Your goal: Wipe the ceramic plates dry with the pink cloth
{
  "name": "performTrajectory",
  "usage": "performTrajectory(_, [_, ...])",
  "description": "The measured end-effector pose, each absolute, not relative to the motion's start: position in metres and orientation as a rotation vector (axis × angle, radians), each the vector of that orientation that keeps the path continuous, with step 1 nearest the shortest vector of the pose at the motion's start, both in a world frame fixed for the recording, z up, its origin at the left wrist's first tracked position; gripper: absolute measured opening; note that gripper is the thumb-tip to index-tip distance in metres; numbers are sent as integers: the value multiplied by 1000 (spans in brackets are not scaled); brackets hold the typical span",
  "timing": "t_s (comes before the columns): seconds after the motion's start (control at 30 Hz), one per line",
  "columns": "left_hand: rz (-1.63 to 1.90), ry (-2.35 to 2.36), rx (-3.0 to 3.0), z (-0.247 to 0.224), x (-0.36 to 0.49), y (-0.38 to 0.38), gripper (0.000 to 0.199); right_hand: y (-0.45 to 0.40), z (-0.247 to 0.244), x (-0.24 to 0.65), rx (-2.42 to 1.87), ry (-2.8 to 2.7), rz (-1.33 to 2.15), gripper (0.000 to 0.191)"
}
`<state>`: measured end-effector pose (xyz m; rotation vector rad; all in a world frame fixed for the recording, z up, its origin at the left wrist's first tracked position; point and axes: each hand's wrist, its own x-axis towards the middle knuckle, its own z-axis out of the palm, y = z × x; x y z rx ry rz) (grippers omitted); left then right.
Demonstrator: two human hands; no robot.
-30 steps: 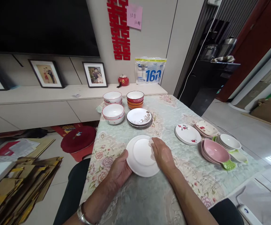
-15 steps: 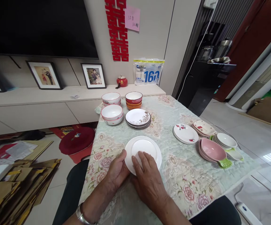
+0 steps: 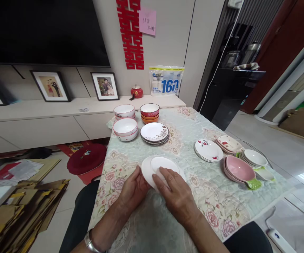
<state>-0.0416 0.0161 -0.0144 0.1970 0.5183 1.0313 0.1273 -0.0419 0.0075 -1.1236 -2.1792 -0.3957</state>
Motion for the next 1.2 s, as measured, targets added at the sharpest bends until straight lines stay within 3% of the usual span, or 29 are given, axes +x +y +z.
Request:
performTrajectory(0.2, [1008,588,214,-19,-44,16,31,-44,30,155,-1269,-1802,-268,46])
performTrajectory(0.3, [1041,630,226,-17,-42,14,25,-43,30,166,-1454,-1312,18,41])
performTrajectory(0.37, [1057,615,275,-15,-39,13,25,-41,28,169,-1469,-949,332,50])
performTrajectory(0.5, [1051,491,375,-11,-36,8,36,-33,24,163,-1277,-583,931,66])
performTrajectory(0.73, [959,549,394,-12,-36,3,56,-20,5,143,-1273,-500,1179,69])
performTrajectory(0.9, [969,654,350,-15,-35,5,60,-11,-11,158,-1487,-779,1068,61])
performTrajectory(1.07, [943,672,373,-14,-33,5,61,1,-15,175,-1797,-1251,428,48])
performTrajectory(1.2, [964,659,404,-14,-32,4,69,11,-17,160,-1654,-1716,-73,38])
